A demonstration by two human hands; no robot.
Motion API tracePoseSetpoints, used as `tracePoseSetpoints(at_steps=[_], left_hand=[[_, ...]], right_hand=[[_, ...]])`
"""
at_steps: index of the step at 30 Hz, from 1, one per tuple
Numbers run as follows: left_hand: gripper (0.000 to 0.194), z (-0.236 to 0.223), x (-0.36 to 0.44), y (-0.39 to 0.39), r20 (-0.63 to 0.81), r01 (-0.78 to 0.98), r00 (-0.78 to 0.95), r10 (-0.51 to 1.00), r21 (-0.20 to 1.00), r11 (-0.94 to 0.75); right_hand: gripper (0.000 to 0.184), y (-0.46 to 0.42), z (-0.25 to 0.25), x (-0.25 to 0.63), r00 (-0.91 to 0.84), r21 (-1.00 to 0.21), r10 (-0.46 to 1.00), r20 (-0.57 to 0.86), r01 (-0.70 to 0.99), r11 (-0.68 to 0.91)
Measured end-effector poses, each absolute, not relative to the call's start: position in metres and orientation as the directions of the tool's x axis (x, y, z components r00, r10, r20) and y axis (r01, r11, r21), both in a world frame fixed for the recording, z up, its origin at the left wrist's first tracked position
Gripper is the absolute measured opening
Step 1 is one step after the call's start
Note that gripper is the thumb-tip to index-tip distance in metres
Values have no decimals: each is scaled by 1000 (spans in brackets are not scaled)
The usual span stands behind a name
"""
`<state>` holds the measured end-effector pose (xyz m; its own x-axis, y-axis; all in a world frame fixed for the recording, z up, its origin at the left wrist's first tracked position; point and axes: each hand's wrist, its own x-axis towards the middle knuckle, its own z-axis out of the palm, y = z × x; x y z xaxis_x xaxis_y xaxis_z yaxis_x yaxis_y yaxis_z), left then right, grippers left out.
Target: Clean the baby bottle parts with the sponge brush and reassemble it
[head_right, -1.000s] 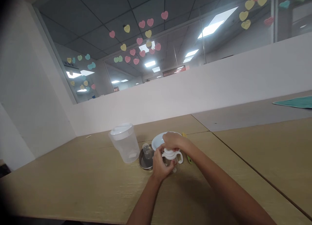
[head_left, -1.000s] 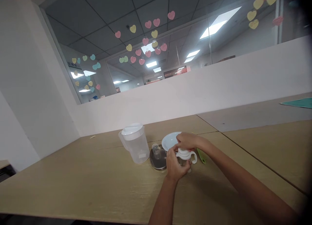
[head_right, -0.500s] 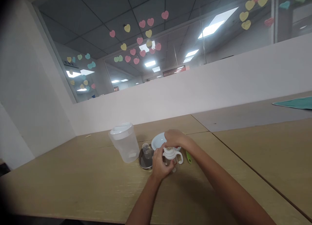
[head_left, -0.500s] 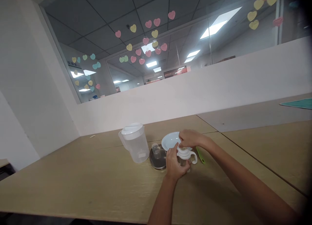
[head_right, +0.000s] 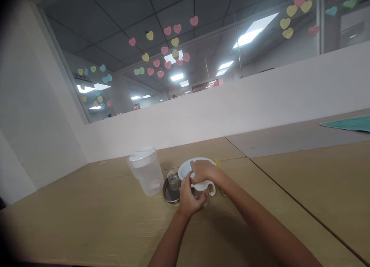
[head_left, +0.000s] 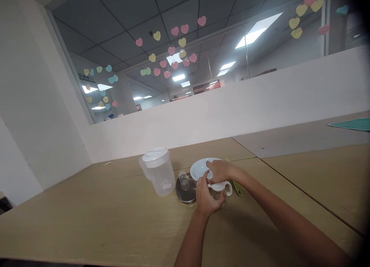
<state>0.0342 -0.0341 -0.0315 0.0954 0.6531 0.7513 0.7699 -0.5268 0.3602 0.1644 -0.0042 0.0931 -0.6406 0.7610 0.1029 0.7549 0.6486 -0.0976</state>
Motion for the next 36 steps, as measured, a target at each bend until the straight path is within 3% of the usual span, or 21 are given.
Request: tracePoseSetpoints(at_steps=[5, 12, 16, 18, 21, 23, 26, 30, 36], left_hand=[[79, -34, 35, -33, 763, 780, 91, 641, 345, -522], [81, -30, 28, -34, 767, 790, 133, 628, 300, -534], [69, -21, 12, -35, 777, 775, 229, 586, 219, -593], [53, -20, -1, -31, 830, 811, 72, 553, 274, -517], [36, -22, -24, -18, 825, 838, -282, 490, 460, -292], [33, -27, -39, -8, 760, 854, -361, 540, 502, -135], [36, -39, -54, 3, 684, 902, -341, 644, 431, 20], [49, -52, -60, 8, 611, 944, -240, 754, 328, 35], [41, -43, -50, 1, 602, 948, -283, 747, 294, 122]], right_hand=[[55, -11, 86, 165, -574, -129, 803, 161, 794, 594], [40, -9, 24, 185, -371, -411, 807, 459, 717, 563], [32, -11, -3, 185, -342, -390, 664, 665, 599, 699], [32, -11, -9, 185, -317, -373, 626, 713, 585, 721], [31, -10, -14, 186, -262, -389, 616, 743, 580, 715], [31, -9, -16, 187, -231, -420, 621, 749, 559, 715], [33, -8, -18, 188, -215, -443, 622, 752, 534, 720], [31, -9, -18, 187, -221, -438, 617, 755, 530, 726], [38, -3, -27, 185, -216, -564, 701, 680, 457, 688]])
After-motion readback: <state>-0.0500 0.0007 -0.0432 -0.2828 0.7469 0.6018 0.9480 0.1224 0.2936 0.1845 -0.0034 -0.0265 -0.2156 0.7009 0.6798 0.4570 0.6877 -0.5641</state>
